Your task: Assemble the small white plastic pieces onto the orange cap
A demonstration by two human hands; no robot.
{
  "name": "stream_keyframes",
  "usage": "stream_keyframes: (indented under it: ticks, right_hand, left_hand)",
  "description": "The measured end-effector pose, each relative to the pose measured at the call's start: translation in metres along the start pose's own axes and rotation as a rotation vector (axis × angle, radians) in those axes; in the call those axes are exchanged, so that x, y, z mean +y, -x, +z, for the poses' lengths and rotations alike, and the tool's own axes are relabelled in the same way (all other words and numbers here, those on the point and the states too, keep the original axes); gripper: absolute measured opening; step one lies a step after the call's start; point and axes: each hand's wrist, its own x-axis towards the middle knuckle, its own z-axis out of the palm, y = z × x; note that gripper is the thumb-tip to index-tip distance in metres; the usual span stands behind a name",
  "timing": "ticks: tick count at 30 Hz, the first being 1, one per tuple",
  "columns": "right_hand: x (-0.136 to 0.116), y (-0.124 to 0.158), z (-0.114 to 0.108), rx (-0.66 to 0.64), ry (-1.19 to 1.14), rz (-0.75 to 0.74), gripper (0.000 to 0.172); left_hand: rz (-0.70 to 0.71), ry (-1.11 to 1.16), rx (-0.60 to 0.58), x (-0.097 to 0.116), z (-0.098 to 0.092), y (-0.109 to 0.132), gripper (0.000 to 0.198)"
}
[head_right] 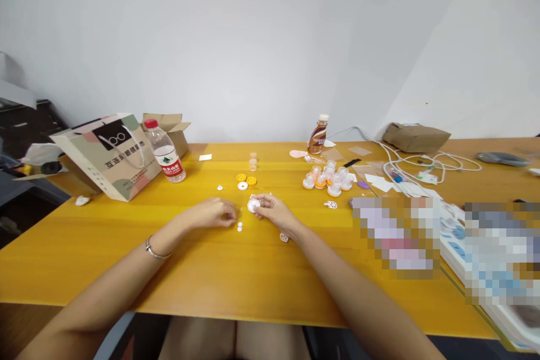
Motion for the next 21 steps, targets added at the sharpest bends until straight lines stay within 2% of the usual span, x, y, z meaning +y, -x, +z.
stream_keyframes:
  ticks: [2, 7, 10, 14, 21]
  right_hand:
    - [-0.001, 0.001, 0.001, -0.004, 0.012, 0.005, 0.032]
    - [-0.003, 0.002, 0.003, 0.001, 0.056, 0.002, 0.033]
    - [-0.002, 0.003, 0.006, -0.017, 0.064, 0.004, 0.035]
    - [0.000, 0.006, 0.011, -0.073, 0.082, -0.003, 0.037]
    - [-0.004, 0.012, 0.018, -0.029, 0.121, -0.018, 0.038]
  left_hand:
    - [-0.038, 0.016, 0.055, -0.001, 0.000, -0.001, 0.014]
    - [-0.144, 0.322, 0.256, 0.000, -0.002, -0.005, 0.024]
    - [-0.159, 0.418, 0.345, 0.006, -0.002, -0.007, 0.024]
    - [-0.139, 0.442, 0.365, 0.014, 0.001, -0.009, 0.021]
    - [-0.144, 0.360, 0.388, 0.022, 0.002, -0.009, 0.014]
